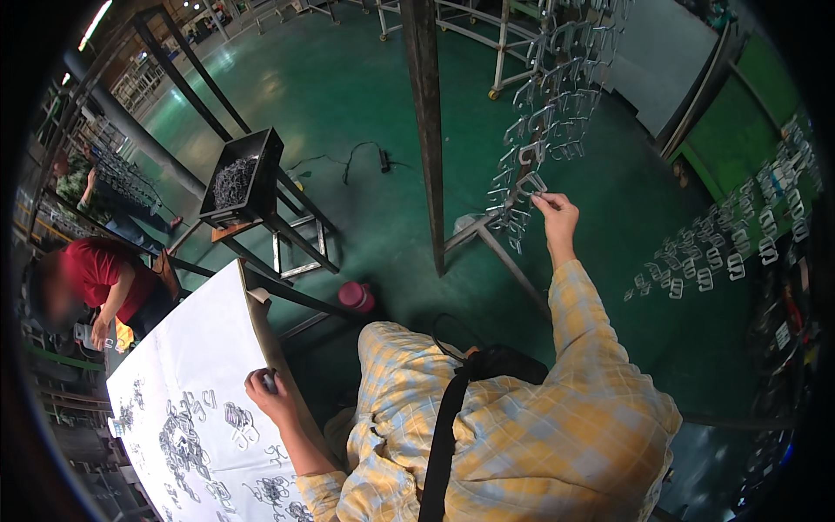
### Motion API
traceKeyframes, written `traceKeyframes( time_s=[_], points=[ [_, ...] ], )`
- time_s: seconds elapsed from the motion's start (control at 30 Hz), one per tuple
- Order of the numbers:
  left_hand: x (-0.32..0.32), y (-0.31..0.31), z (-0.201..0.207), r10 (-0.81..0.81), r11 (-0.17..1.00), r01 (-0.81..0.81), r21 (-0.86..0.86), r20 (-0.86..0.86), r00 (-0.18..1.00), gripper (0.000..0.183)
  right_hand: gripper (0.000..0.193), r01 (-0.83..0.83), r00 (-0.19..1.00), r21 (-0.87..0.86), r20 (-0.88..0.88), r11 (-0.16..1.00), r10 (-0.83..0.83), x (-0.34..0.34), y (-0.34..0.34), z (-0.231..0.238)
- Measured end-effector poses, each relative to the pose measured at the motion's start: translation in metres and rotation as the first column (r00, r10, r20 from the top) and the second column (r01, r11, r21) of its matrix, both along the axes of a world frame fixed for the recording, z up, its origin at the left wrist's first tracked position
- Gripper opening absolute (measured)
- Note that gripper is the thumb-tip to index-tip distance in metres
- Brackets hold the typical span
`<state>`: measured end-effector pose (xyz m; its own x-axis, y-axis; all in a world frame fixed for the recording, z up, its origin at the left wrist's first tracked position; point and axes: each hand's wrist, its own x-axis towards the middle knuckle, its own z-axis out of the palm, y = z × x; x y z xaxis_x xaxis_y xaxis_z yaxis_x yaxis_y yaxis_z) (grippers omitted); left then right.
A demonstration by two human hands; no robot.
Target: The person picks up metal loops and wires from a table and hangs them onto a vertical rack.
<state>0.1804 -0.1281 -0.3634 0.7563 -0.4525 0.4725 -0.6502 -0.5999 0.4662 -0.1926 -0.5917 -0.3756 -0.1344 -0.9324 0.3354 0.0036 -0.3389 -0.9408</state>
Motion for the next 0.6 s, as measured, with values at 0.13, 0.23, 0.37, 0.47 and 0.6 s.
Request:
traceKeyframes(
  time_s=[0.13,0.23,0.37,0.47,0.6],
  points=[
    [0.001,0.0,-0.002,-0.007,1.0,0.007,0.003,0.0,1.0,0.024,0.014,0.032,0.986,-0.025,-0.16,0.999,-0.035,-0.01,0.01,0.007],
    [0.002,0.001,-0.002,-0.005,1.0,0.004,0.006,0.007,1.0,0.023,0.014,0.099,0.935,-0.063,-0.335,0.993,-0.114,-0.009,0.021,0.013],
    [0.001,0.0,0.0,0.003,1.0,-0.002,0.016,-0.008,1.0,0.022,0.013,0.197,0.872,-0.149,-0.426,0.969,-0.243,-0.002,0.031,0.011],
    [0.001,-0.001,0.0,0.005,1.0,-0.005,-0.002,-0.018,1.0,0.021,0.013,0.238,0.846,-0.232,-0.428,0.943,-0.318,0.002,0.03,0.0],
    [0.002,0.0,-0.002,0.003,1.0,-0.004,-0.007,-0.015,1.0,0.021,0.012,0.204,0.916,-0.154,-0.32,0.967,-0.244,0.005,0.025,-0.009]
  ],
)
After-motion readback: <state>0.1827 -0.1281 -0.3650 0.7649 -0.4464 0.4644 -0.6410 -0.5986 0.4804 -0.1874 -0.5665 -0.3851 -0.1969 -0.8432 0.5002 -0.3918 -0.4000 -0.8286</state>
